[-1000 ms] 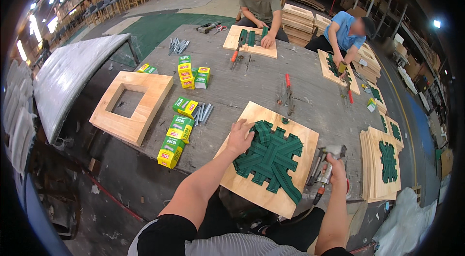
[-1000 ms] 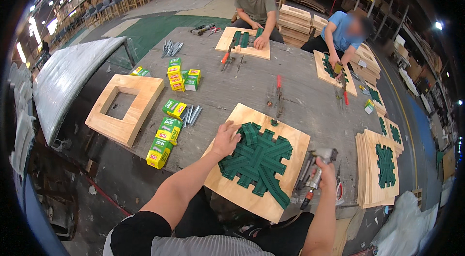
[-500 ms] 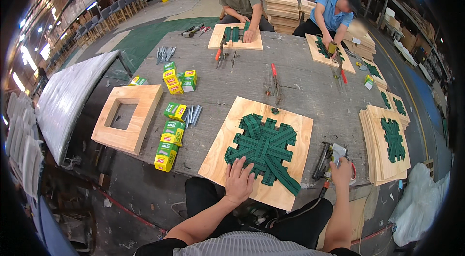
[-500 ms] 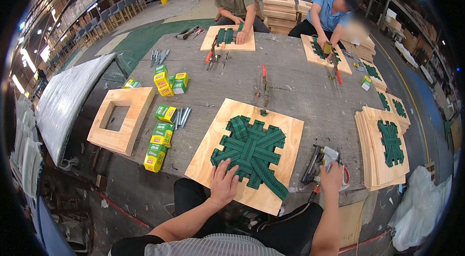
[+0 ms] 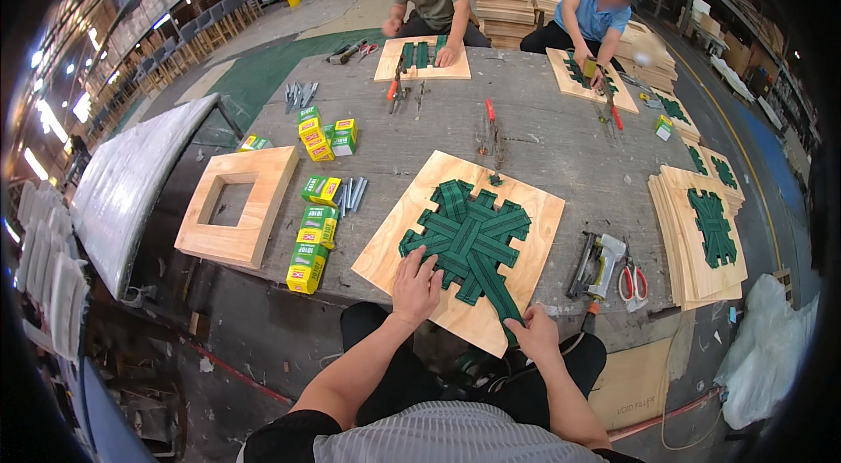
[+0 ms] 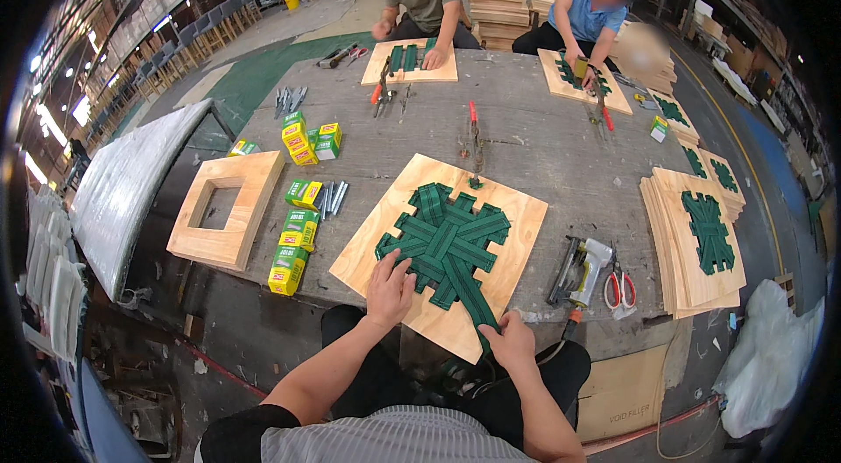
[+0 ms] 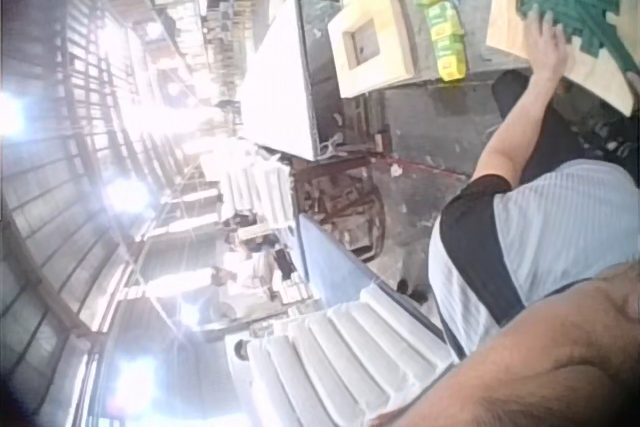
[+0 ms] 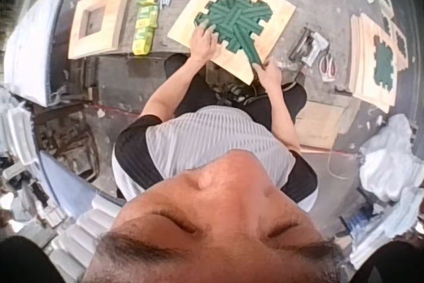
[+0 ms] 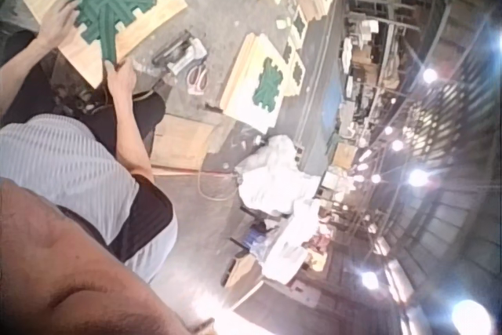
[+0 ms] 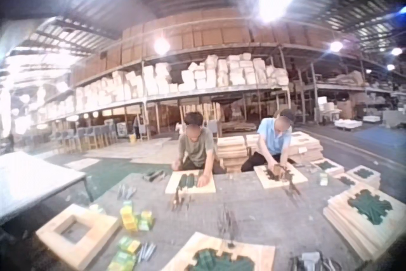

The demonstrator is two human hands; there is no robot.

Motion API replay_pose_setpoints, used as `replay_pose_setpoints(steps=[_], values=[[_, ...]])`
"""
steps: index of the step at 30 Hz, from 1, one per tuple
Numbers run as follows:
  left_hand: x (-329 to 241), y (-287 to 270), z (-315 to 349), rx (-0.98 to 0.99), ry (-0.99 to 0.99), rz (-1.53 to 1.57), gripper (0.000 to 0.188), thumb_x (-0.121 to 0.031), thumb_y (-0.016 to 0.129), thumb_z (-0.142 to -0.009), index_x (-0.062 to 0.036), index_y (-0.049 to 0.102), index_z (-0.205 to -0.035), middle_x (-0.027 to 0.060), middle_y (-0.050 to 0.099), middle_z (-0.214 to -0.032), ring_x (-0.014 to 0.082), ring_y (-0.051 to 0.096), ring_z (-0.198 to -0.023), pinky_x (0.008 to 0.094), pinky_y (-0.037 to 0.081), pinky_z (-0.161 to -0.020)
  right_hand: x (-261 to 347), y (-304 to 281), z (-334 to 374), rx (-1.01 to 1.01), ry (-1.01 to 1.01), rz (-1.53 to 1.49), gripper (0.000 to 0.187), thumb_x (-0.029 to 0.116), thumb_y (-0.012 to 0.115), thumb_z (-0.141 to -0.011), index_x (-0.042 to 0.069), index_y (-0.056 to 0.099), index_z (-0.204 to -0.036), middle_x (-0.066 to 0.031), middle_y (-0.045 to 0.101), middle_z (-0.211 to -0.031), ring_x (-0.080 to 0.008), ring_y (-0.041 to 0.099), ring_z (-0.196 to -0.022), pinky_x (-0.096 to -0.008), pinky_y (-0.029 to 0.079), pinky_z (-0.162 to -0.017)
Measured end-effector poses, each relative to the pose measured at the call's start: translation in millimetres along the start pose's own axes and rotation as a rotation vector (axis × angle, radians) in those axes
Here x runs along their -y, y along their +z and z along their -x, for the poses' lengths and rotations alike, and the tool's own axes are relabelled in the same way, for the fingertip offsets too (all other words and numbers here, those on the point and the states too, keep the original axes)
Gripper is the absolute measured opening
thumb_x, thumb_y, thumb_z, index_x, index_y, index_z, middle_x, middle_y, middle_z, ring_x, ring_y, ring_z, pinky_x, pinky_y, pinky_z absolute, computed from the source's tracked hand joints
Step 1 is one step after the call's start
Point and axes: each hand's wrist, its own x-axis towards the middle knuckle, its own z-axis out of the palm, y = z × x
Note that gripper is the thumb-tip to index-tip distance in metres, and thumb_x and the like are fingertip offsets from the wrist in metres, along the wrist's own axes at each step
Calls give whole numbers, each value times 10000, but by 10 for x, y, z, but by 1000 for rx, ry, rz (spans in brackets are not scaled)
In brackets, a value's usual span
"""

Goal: The person weaves green plastic strips into a square wooden frame to create a cushion. They use a staple gun to secure the strips and scissors to trim excess material. The person works continuously, completing one cushion and starting another.

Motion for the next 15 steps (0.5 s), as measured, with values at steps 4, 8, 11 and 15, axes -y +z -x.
replay_pose_setpoints(steps=[4,8,11,15], values=[[-87,-96,-2,-93,0,201,312,-233,621,-1009,-22,694,-1226,213,629,-1300,399,605,-1193,483,474,-1049,-10,-47,110,152,-17,-38,419,381,740,-938,-29,680,-875,-138,657,-710,-268,658,-674,-407,514,-658],[-351,-225,231,105,-98,247,311,-253,569,-1058,0,698,-1185,160,708,-1014,351,694,-886,413,565,-789,-184,-238,659,398,151,-459,344,290,641,-1042,-30,719,-942,-25,654,-744,-92,568,-692,-310,471,-630],[-785,-197,643,619,-666,833,432,-390,527,-1098,1,708,-1130,63,696,-783,219,654,-578,329,522,-541,-293,-342,1145,364,316,-855,298,249,622,-1061,-27,721,-1011,25,667,-837,-67,560,-731,-285,468,-655],[-1160,-47,864,1025,-939,1276,531,-508,496,-1097,-21,705,-1067,52,678,-779,139,553,-505,287,446,-464,-276,-270,1327,428,178,-916,282,236,613,-1070,-25,710,-1026,39,661,-871,-58,550,-742,-268,467,-671]])
